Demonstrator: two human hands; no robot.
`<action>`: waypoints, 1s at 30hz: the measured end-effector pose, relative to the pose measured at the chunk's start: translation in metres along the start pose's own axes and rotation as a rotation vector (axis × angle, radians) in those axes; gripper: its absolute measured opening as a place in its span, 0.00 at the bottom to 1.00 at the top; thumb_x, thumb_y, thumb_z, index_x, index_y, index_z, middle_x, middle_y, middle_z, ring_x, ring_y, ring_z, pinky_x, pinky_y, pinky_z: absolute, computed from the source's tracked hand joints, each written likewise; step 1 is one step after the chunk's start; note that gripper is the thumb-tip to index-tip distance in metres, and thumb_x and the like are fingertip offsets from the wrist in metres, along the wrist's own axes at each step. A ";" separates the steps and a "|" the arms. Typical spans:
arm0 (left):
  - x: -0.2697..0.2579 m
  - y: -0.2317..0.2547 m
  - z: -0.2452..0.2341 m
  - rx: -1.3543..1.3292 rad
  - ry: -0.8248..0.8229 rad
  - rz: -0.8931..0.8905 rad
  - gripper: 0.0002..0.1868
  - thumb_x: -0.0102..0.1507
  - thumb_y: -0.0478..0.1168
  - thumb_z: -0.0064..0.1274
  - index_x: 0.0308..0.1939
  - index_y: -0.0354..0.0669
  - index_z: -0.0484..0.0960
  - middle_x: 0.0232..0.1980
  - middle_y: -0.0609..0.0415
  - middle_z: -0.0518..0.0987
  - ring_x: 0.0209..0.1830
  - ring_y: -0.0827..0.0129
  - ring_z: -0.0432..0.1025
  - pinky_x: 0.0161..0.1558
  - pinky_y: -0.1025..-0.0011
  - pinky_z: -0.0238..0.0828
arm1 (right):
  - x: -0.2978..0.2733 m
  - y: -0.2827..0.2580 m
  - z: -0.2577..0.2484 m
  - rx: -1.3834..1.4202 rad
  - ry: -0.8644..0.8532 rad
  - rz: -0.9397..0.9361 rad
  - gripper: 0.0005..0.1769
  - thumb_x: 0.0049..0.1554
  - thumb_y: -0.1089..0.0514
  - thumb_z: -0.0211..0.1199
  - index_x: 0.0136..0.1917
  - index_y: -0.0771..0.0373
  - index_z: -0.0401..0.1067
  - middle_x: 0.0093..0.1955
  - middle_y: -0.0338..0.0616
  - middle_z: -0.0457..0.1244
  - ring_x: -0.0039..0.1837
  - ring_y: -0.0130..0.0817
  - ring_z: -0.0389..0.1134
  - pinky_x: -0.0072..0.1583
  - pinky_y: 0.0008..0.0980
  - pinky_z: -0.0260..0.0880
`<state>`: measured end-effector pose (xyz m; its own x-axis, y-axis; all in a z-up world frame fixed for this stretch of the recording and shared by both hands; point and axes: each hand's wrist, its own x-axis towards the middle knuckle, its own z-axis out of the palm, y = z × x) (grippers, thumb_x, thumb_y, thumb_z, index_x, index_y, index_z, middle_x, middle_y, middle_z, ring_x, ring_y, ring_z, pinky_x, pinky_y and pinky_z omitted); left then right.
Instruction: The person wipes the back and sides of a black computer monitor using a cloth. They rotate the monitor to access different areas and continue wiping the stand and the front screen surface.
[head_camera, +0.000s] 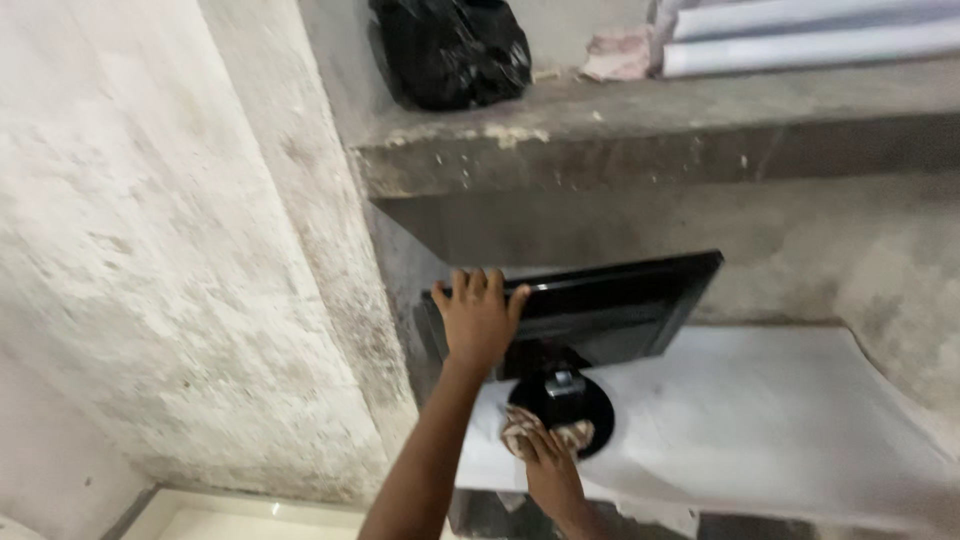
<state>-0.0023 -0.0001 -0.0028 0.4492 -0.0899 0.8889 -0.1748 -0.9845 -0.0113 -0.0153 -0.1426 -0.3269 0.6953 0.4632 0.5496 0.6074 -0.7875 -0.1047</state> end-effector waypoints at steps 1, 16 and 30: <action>0.002 0.000 0.000 0.016 0.064 0.016 0.27 0.66 0.64 0.45 0.45 0.43 0.81 0.48 0.47 0.81 0.56 0.51 0.70 0.56 0.34 0.58 | 0.007 -0.002 -0.001 0.026 -0.071 0.061 0.20 0.58 0.62 0.56 0.62 0.70 0.71 0.68 0.58 0.63 0.73 0.52 0.60 0.72 0.52 0.56; 0.009 -0.008 0.012 -0.039 -0.130 -0.049 0.27 0.67 0.64 0.46 0.45 0.44 0.82 0.46 0.49 0.81 0.54 0.54 0.70 0.60 0.33 0.56 | 0.073 -0.027 0.008 -0.040 -0.228 0.323 0.39 0.60 0.39 0.59 0.72 0.70 0.58 0.75 0.64 0.53 0.75 0.58 0.54 0.72 0.53 0.52; 0.008 -0.003 -0.001 -0.033 -0.145 -0.019 0.26 0.67 0.63 0.46 0.42 0.44 0.81 0.44 0.50 0.80 0.51 0.54 0.70 0.58 0.33 0.58 | -0.024 0.062 -0.051 0.053 0.358 0.410 0.07 0.54 0.65 0.65 0.48 0.67 0.77 0.52 0.55 0.71 0.55 0.52 0.74 0.55 0.43 0.75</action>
<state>0.0013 0.0020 0.0048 0.5739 -0.0940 0.8135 -0.1922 -0.9811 0.0222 -0.0138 -0.2227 -0.3041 0.7106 -0.0521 0.7017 0.3389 -0.8486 -0.4062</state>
